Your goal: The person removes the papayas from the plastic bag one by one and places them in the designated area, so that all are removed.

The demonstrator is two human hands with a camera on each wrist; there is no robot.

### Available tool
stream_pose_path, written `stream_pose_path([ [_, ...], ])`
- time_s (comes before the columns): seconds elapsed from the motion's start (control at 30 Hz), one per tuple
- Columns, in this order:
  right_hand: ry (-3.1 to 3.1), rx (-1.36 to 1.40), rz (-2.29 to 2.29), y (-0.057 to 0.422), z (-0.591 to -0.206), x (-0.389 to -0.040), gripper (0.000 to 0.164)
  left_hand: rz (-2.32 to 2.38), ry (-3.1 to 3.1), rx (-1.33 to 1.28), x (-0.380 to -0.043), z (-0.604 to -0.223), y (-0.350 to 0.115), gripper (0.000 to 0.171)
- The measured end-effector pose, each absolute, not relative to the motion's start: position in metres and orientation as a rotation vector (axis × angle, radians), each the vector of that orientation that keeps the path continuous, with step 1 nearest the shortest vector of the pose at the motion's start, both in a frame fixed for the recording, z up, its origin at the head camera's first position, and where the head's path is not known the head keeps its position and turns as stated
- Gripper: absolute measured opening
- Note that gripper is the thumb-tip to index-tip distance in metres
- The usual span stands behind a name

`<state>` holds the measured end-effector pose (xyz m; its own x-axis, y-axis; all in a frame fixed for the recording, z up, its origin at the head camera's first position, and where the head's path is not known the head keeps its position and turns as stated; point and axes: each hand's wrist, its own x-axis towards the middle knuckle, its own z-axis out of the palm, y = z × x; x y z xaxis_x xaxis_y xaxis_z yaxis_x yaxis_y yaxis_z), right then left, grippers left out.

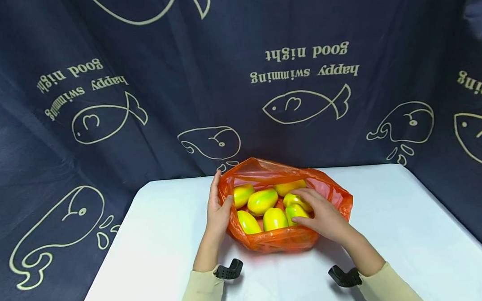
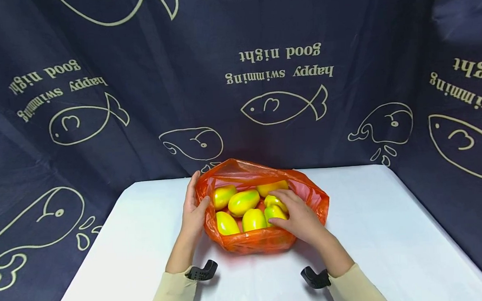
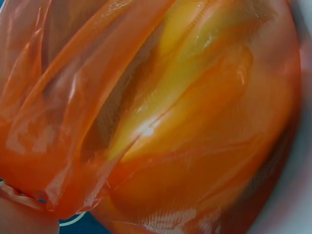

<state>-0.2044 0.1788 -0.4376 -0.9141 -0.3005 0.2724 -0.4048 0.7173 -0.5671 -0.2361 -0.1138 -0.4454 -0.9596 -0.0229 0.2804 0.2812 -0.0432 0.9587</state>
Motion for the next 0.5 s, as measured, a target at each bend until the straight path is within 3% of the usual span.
stream_pose_path([
  [0.5, -2.859, 0.439, 0.726, 0.1707, -0.4468, -0.2027, 0.061, -2.126, -2.027, -0.279, -0.2337, -0.4448, -0.1158, 0.071],
])
